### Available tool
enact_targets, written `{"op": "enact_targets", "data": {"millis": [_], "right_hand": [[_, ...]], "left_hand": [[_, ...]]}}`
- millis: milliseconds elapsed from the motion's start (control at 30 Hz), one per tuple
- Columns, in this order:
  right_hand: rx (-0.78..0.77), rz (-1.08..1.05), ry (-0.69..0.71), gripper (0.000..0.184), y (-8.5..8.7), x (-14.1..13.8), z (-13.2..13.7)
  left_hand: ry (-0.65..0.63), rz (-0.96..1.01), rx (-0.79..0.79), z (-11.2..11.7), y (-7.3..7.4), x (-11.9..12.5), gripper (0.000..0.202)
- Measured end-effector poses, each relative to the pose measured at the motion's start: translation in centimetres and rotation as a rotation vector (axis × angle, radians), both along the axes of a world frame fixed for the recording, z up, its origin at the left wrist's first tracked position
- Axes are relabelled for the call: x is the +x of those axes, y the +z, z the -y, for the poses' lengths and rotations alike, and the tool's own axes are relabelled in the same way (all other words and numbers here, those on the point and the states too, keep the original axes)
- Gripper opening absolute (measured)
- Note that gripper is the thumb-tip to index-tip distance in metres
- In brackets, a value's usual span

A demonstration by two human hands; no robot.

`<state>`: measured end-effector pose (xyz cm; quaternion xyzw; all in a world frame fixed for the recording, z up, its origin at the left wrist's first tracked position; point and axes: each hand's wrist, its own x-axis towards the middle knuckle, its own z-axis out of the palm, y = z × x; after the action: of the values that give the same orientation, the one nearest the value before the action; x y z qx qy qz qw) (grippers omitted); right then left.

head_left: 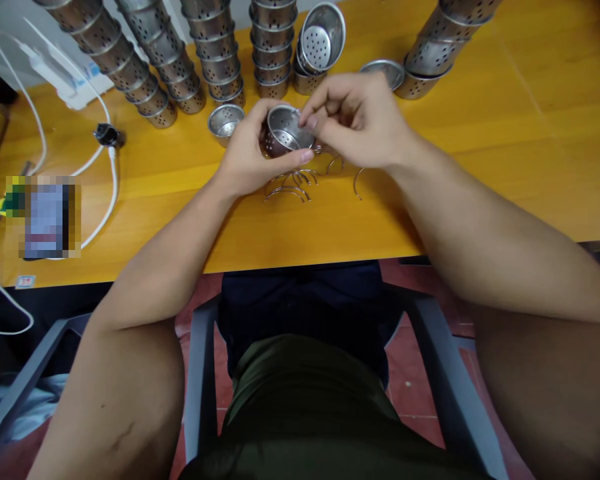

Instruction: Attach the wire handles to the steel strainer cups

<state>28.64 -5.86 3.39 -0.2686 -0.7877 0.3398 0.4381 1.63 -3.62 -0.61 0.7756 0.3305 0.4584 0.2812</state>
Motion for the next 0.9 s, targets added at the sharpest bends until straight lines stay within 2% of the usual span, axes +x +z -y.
{"op": "enact_targets", "data": {"millis": [100, 200, 333, 467, 567, 700, 900], "right_hand": [[-0.051, -0.021, 0.185, 0.05, 0.5, 0.9, -0.3], [-0.112, -0.054, 0.273, 0.063, 0.5, 1.0, -0.4], [-0.148, -0.083, 0.291, 0.053, 0.4, 0.8, -0.4], [-0.237, -0.049, 0.212, 0.035, 0.6, 1.0, -0.5], [-0.27, -0.054, 0.175, 0.029, 0.6, 1.1, -0.5], [-0.314, -0.086, 0.193, 0.032, 0.5, 0.8, -0.4], [-0.357, -0.159, 0.228, 0.049, 0.0, 0.3, -0.3]], "left_hand": [[-0.039, 0.062, -0.064, -0.9, -0.3, -0.3, 0.06], [-0.059, 0.071, -0.11, -1.5, -0.5, -0.7, 0.06], [-0.096, 0.06, -0.105, -1.5, -1.0, -1.0, 0.067], [-0.119, 0.015, -0.071, -1.9, -1.9, -1.3, 0.081], [-0.142, -0.003, -0.027, -2.2, -2.3, -1.5, 0.081], [-0.12, -0.019, 0.001, -2.1, -2.0, -1.5, 0.079], [-0.121, -0.058, 0.052, -1.9, -1.3, -1.8, 0.08]]}}
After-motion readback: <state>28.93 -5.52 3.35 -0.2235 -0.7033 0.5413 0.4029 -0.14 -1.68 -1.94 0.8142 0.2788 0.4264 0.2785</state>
